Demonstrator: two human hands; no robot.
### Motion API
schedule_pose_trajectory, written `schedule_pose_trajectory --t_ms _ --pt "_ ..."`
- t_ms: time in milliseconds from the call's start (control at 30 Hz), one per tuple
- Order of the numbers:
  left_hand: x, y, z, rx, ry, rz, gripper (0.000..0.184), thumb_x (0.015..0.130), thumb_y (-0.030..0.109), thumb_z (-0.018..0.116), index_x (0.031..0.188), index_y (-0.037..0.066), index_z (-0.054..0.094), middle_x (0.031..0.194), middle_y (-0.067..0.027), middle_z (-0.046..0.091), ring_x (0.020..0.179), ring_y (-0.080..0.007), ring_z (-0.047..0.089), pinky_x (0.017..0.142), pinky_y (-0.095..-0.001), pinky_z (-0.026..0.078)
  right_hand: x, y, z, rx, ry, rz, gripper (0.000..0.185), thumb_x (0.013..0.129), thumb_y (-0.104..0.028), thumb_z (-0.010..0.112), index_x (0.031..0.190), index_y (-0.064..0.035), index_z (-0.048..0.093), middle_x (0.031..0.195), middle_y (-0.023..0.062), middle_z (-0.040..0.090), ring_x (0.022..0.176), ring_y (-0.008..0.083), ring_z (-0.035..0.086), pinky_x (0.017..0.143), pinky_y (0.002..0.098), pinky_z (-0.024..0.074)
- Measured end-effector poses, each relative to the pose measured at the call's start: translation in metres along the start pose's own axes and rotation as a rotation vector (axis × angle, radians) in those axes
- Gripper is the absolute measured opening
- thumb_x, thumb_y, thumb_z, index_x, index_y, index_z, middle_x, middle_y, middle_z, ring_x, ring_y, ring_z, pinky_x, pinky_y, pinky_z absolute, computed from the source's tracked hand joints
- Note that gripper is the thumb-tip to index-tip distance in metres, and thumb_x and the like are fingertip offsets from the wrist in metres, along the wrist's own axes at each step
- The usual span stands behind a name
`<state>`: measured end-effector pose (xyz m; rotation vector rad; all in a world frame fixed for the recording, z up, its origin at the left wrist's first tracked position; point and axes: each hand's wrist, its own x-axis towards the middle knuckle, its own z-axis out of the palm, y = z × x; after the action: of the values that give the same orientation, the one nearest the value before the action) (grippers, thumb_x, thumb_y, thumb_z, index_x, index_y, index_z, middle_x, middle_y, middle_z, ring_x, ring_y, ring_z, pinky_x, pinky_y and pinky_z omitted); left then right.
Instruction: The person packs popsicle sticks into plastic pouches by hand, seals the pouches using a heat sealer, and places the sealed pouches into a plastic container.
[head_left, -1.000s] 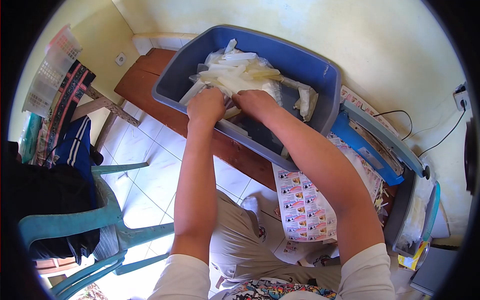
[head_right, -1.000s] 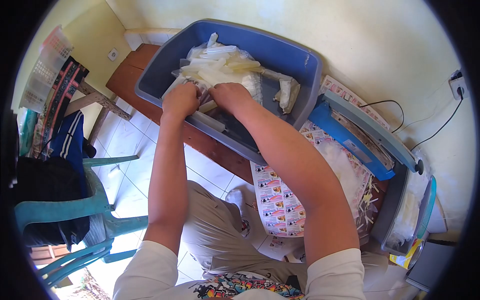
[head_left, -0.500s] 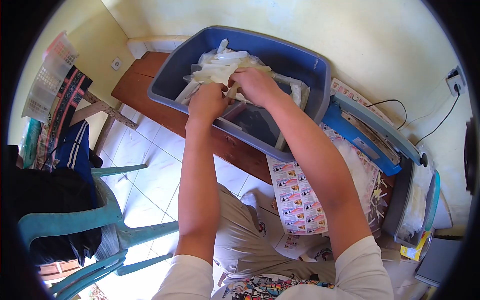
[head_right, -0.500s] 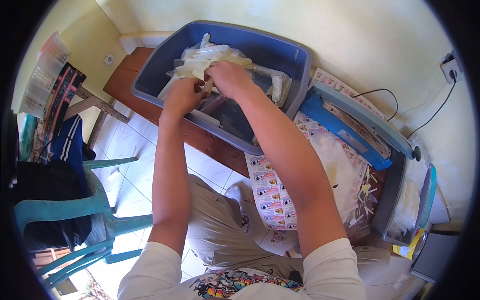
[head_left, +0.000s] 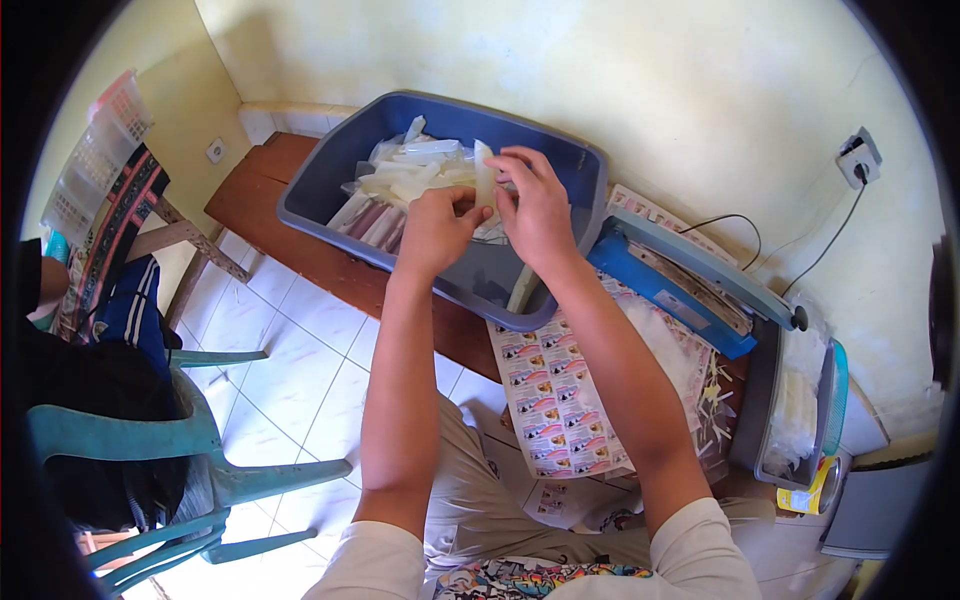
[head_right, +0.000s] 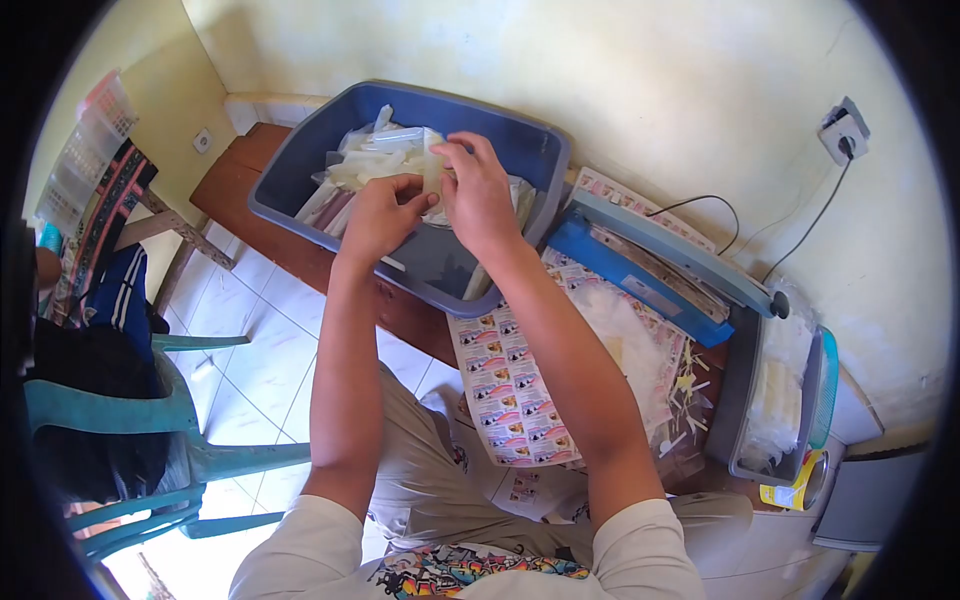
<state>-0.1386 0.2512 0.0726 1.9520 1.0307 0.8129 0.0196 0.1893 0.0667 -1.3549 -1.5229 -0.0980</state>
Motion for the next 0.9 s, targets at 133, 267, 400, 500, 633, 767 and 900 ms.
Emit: schedule_pose_trajectory --t_ms 133,267,400,500,633,767,900 --pt "-0.008 0.034 0.025 -0.234 -0.210 0.044 0.027 0.096 0.014 0.079 0.115 -0.004 0.079 0.093 -0.0141 0.082 0.084 -0.0193 0.076 0.079 -0.0345 0.058 -0.022 -0.016 -0.049 0.077 0.123 0.108 0.029 0.095 0.001 0.073 0.124 -0.0034 0.070 0.124 0.0202 0.067 0.100 0.0332 0.078 0.082 0.0393 0.0674" --pt "-0.017 0.066 0.056 -0.436 -0.495 0.118 0.030 0.100 0.008 0.074 0.127 -0.006 0.074 0.103 -0.0070 0.079 0.090 -0.0125 0.070 0.085 -0.0304 0.058 -0.040 -0.030 -0.114 0.150 0.082 0.451 0.027 0.097 -0.008 0.077 0.123 -0.0024 0.071 0.119 0.0180 0.073 0.094 0.0276 0.080 0.078 0.0366 0.0676" --pt "-0.040 0.094 0.086 -0.555 -0.737 0.171 0.035 0.099 0.005 0.075 0.132 -0.006 0.071 0.105 -0.0083 0.079 0.095 -0.0128 0.071 0.089 -0.0304 0.058 -0.078 -0.024 -0.181 0.028 0.072 0.480 0.033 0.096 -0.007 0.078 0.127 -0.0039 0.070 0.119 0.0162 0.077 0.096 0.0232 0.080 0.077 0.0348 0.0644" --pt "-0.062 0.102 0.113 -0.420 -0.884 0.169 0.043 0.094 0.002 0.081 0.135 -0.004 0.070 0.108 -0.0069 0.078 0.098 -0.0129 0.072 0.090 -0.0306 0.059 -0.117 -0.028 -0.229 0.020 0.069 0.479 0.033 0.095 -0.007 0.078 0.127 -0.0029 0.070 0.119 0.0156 0.077 0.100 0.0224 0.079 0.078 0.0342 0.0641" --pt "-0.112 0.098 0.146 -0.117 -0.882 0.372 0.047 0.086 0.014 0.091 0.129 0.003 0.075 0.110 -0.0097 0.078 0.094 -0.0191 0.074 0.083 -0.0347 0.060 -0.180 -0.047 -0.279 -0.015 0.015 0.611 0.035 0.093 -0.005 0.078 0.127 -0.0027 0.070 0.120 0.0144 0.077 0.101 0.0220 0.078 0.079 0.0337 0.0636" --pt "-0.155 0.080 0.183 0.012 -0.819 0.510 0.047 0.080 0.019 0.095 0.121 0.005 0.078 0.109 -0.0131 0.076 0.098 -0.0257 0.074 0.083 -0.0393 0.060 -0.243 -0.053 -0.297 -0.103 -0.038 0.708 0.038 0.090 -0.003 0.078 0.128 -0.0035 0.071 0.122 0.0128 0.076 0.097 0.0228 0.078 0.078 0.0345 0.0637" --pt "-0.190 0.089 0.195 0.236 -0.809 0.448 0.053 0.078 0.023 0.096 0.124 0.009 0.073 0.124 -0.0111 0.068 0.117 -0.0325 0.068 0.095 -0.0426 0.058 -0.276 -0.056 -0.295 -0.053 -0.074 0.772 0.037 0.089 -0.003 0.078 0.126 -0.0033 0.073 0.122 0.0143 0.076 0.096 0.0237 0.078 0.078 0.0351 0.0640"
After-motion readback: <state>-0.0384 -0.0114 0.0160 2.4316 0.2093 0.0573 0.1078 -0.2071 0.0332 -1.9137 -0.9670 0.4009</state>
